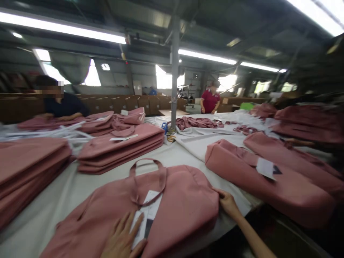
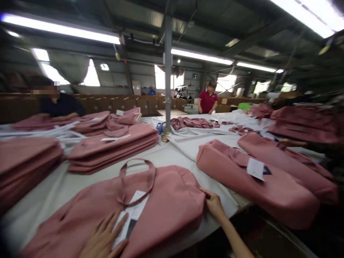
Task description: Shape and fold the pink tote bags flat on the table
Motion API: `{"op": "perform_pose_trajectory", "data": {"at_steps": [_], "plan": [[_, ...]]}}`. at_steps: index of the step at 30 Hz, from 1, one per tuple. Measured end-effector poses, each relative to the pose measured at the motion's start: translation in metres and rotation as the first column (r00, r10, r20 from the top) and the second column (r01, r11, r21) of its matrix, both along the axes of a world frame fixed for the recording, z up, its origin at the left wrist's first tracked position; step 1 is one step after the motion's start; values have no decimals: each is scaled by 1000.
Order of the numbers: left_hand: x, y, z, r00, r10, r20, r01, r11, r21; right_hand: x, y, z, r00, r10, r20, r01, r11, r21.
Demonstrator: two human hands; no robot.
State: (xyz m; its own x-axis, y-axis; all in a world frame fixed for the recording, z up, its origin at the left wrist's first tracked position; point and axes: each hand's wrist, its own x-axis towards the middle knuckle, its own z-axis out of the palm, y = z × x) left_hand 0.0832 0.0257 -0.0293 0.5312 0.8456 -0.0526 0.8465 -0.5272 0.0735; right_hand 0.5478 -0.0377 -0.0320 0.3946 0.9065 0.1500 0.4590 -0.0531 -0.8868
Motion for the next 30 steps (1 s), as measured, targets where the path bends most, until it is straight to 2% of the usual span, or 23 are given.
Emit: {"op": "perform_pose_trajectory", "data": {"at_steps": [3, 5, 6, 8, 10, 12, 14, 15, 17, 18, 20, 23, 25, 27, 28, 30], "plan": [[1, -7, 12, 998, 12, 65, -10, 999, -30, 11, 7, 28, 998, 27, 49, -25, 998, -51], [0, -7, 13, 996, 21, 83, -17, 999, -44, 2, 19, 56, 973, -28, 228, 24, 999, 21], [-1, -8, 12, 996, 25, 90, -21, 999, -45, -11, 25, 71, 946, -31, 324, 8, 997, 71], [-2, -9, 11, 994, 25, 103, -20, 999, -47, -47, 32, 94, 867, 50, 496, -130, 983, 128], [-2, -9, 9, 993, 21, 113, -16, 999, -48, -88, 34, 100, 741, 221, 634, -344, 936, 76], [-2, -10, 6, 993, 16, 115, -9, 998, -56, -121, 33, 86, 547, 377, 748, -515, 856, -55], [-2, -10, 4, 994, 17, 111, -10, 998, -63, -137, 31, 56, 354, 495, 794, -627, 755, -191], [-3, -10, 3, 994, 17, 108, -9, 997, -72, -140, 31, 39, 283, 532, 798, -662, 710, -239], [-4, -10, 8, 995, 12, 103, -1, 994, -108, -137, 31, 10, 201, 563, 801, -702, 653, -283], [-5, -10, 14, 995, -2, 99, 16, 990, -143, -134, 32, 0, 187, 561, 807, -708, 646, -285], [-6, -6, 34, 995, -37, 94, 58, 971, -233, -130, 33, -9, 183, 545, 819, -709, 649, -274], [0, 13, 73, 988, -58, 143, 93, 963, -254, -130, 34, -3, 185, 505, 843, -710, 662, -240], [9, 31, 87, 975, -73, 210, 112, 978, -177, -131, 36, 3, 177, 467, 866, -715, 666, -212], [20, 45, 82, 968, -125, 216, 165, 970, -177, -133, 38, 5, 167, 409, 897, -723, 670, -171], [25, 48, 72, 971, -151, 183, 190, 956, -223, -133, 38, 3, 161, 370, 915, -726, 673, -144], [31, 47, 44, 975, -201, 96, 222, 920, -322, -133, 41, -5, 154, 292, 944, -718, 689, -96]]}}
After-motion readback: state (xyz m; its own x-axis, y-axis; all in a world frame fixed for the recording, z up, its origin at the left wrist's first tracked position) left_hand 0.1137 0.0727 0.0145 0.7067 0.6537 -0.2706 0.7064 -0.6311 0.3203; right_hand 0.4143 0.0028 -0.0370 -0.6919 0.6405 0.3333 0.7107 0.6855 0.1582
